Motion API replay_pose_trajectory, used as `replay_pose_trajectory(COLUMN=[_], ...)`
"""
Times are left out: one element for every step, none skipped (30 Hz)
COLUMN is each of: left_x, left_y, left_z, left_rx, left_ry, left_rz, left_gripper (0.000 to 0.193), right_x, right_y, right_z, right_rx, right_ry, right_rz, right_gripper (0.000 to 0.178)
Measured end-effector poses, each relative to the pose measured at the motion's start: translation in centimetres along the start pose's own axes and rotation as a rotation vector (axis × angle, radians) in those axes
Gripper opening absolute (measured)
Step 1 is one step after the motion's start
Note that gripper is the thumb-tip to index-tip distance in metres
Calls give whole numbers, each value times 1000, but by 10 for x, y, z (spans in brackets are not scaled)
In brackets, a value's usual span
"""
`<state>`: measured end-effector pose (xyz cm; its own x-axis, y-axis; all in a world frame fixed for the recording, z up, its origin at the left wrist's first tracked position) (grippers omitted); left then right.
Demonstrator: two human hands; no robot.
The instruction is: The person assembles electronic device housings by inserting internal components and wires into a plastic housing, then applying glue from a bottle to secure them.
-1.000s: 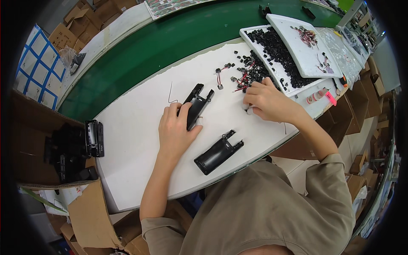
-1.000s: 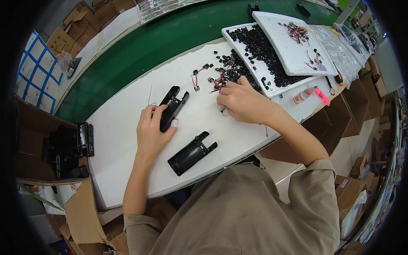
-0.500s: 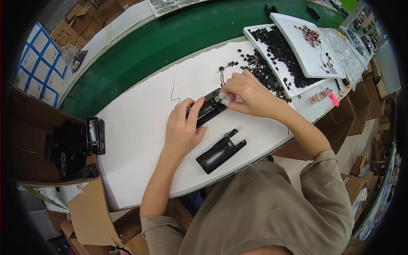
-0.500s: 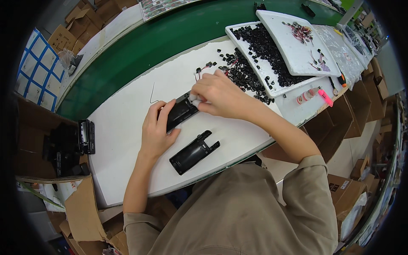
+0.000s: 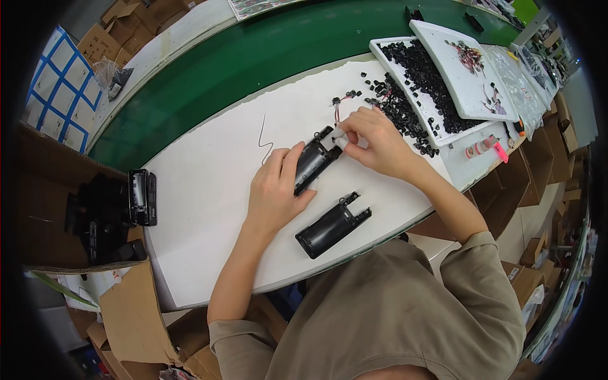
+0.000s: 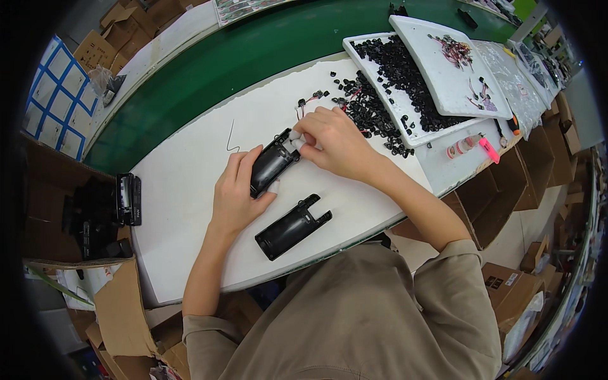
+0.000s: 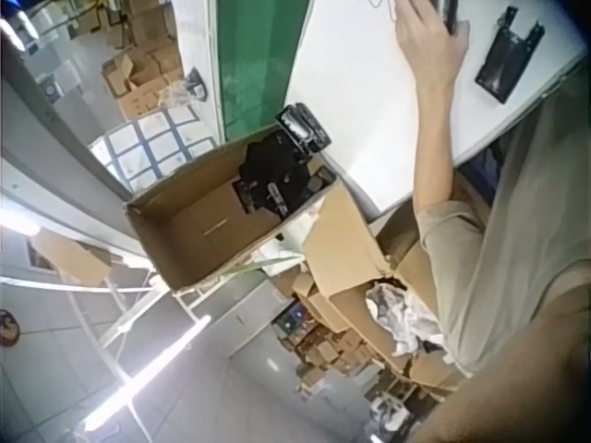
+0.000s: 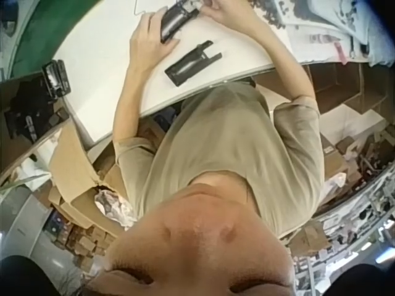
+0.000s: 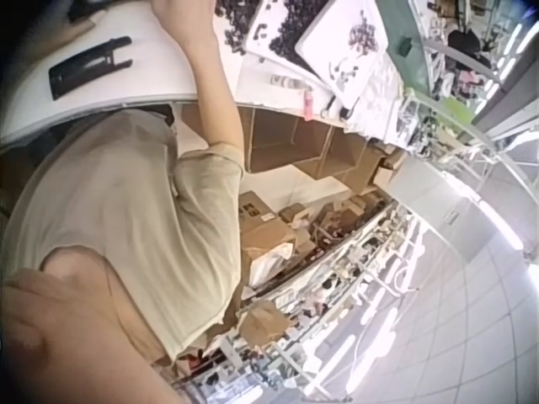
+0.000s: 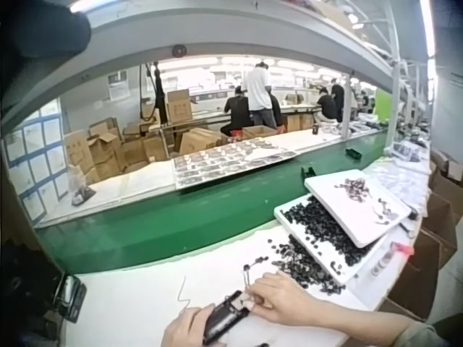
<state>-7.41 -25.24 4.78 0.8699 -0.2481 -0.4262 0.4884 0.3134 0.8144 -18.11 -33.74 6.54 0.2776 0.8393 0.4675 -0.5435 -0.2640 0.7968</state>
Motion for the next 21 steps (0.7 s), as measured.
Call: replay_pose_trajectory(left_x=[0, 0, 0, 2, 3, 3, 5, 7, 6, 4, 2, 1, 0, 2, 4, 3, 3, 2, 3, 3, 2], left_y=[0, 0, 0, 1, 2, 2, 2, 1, 2, 2, 0, -2, -3, -4, -4, -4, -2, 0, 1, 1, 1], left_z=[0, 0, 0, -1, -1, -2, -1, -1, -1, 0, 1, 1, 1, 0, -1, 0, 1, 1, 1, 1, 2], left_rx=[0, 0, -1, -13, -24, -26, -18, -10, -14, -12, 18, 48, 51, 39, 26, 26, 17, 6, 5, 13, 20], left_ry=[-7, -14, -13, -11, -11, -9, 17, 44, 44, 41, 41, 43, 37, 44, 51, 46, 49, 53, 53, 51, 49], left_rz=[7, 14, 14, 22, 27, 27, 22, 19, 29, 28, 68, 108, 107, 116, 126, 127, 118, 110, 113, 111, 109], left_gripper=[65, 65, 65, 65, 66, 66, 66, 67, 68, 68, 67, 66, 66, 65, 64, 64, 64, 63, 63, 63, 63], right_x=[-6, -9, -10, -13, -17, -17, -18, -18, -16, -15, -16, -17, -18, -19, -17, -15, -18, -26, -28, -27, -38], right_y=[1, 4, 10, 10, 11, 7, 9, 9, 9, 13, 12, 20, 28, 27, 27, 28, 23, 17, 9, 3, -7], right_z=[-2, -4, -9, -13, -19, -27, -34, -40, -44, -47, -47, -45, -44, -40, -32, -22, -13, -5, 7, 14, 17], right_rx=[18, 19, 19, 83, 146, 230, 228, 230, 233, 235, 233, 149, 62, 57, 33, 7, 10, 5, 4, 3, 105], right_ry=[-35, -32, -31, -77, -124, -139, -142, -130, -117, -160, -162, -157, -155, -158, -133, -108, -109, -109, -77, -44, -146], right_rz=[33, 26, 26, 40, 51, 26, 24, -30, -84, -145, -145, -99, -54, -55, -74, -94, -129, -130, -137, -144, -174], right_gripper=[19, 12, 12, 11, 11, 11, 11, 12, 13, 17, 17, 18, 18, 18, 20, 21, 24, 24, 25, 26, 26])
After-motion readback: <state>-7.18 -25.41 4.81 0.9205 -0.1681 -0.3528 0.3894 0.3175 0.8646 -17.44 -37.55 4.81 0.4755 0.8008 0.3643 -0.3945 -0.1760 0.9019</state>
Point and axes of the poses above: each hand's wrist, its own z-axis towards the middle knuckle, its own y-axis out of the back of the hand, x = y × z, the point moved 10 cm from there along z, towards the middle knuckle, and after that the axes turned 5 degrees about x, right-handed, at the moved point
